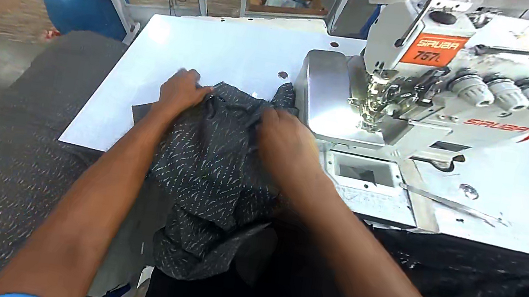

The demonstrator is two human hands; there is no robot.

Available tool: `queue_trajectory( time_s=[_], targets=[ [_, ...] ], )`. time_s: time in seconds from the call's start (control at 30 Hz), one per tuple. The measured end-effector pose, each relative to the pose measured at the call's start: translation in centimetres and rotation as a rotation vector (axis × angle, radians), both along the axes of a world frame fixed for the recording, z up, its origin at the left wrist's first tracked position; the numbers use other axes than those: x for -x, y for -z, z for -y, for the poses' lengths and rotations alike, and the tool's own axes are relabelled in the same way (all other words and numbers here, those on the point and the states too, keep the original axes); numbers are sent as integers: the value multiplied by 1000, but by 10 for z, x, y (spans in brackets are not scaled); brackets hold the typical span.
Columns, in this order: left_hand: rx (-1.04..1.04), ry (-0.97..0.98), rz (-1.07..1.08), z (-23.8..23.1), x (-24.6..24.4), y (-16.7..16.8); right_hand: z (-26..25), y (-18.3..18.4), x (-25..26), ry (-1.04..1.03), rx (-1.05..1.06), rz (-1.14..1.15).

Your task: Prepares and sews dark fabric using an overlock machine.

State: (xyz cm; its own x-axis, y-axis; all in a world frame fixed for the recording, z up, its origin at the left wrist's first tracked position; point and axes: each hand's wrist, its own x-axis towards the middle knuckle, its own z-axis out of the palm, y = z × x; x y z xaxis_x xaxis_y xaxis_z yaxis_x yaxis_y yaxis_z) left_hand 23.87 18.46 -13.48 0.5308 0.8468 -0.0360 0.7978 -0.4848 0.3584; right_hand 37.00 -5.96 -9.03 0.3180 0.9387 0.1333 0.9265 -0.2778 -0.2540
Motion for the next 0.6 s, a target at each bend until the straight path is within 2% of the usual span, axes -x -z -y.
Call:
queue_trajectory(
  time_s=[0.07, 0.13, 0.17, 0.23, 0.27, 0.33, 0.4, 0.43, 0.5, 0.6],
  targets=[
    [1, 52, 78, -1, 1, -2, -51, -1, -10, 46, 226, 27],
    [-40, 50, 312, 2, 26, -14, -73, 8, -18, 39, 305, 62],
    [-47, 7, 488, 1, 44, -23, -74, 11, -21, 27, 268, 88],
    [-61, -96, 809, -11, 79, -37, -69, 9, -26, -6, 66, 111],
    [-93, -135, 857, -21, 96, -39, -66, 4, -29, -27, -49, 89],
    [-151, -195, 693, -31, 128, -34, -61, -8, -30, -54, -206, 2],
    [-205, -224, 517, -25, 133, -42, -60, -21, -34, -85, -365, -78],
    [-253, -168, 497, -16, 125, -49, -59, -25, -35, -100, -431, -93],
    [-284, 74, 548, 8, 99, -59, -55, -25, -35, -160, -522, -96],
    [-75, 512, 627, 39, 46, -68, -51, -27, -28, -295, -571, -84]
  ],
)
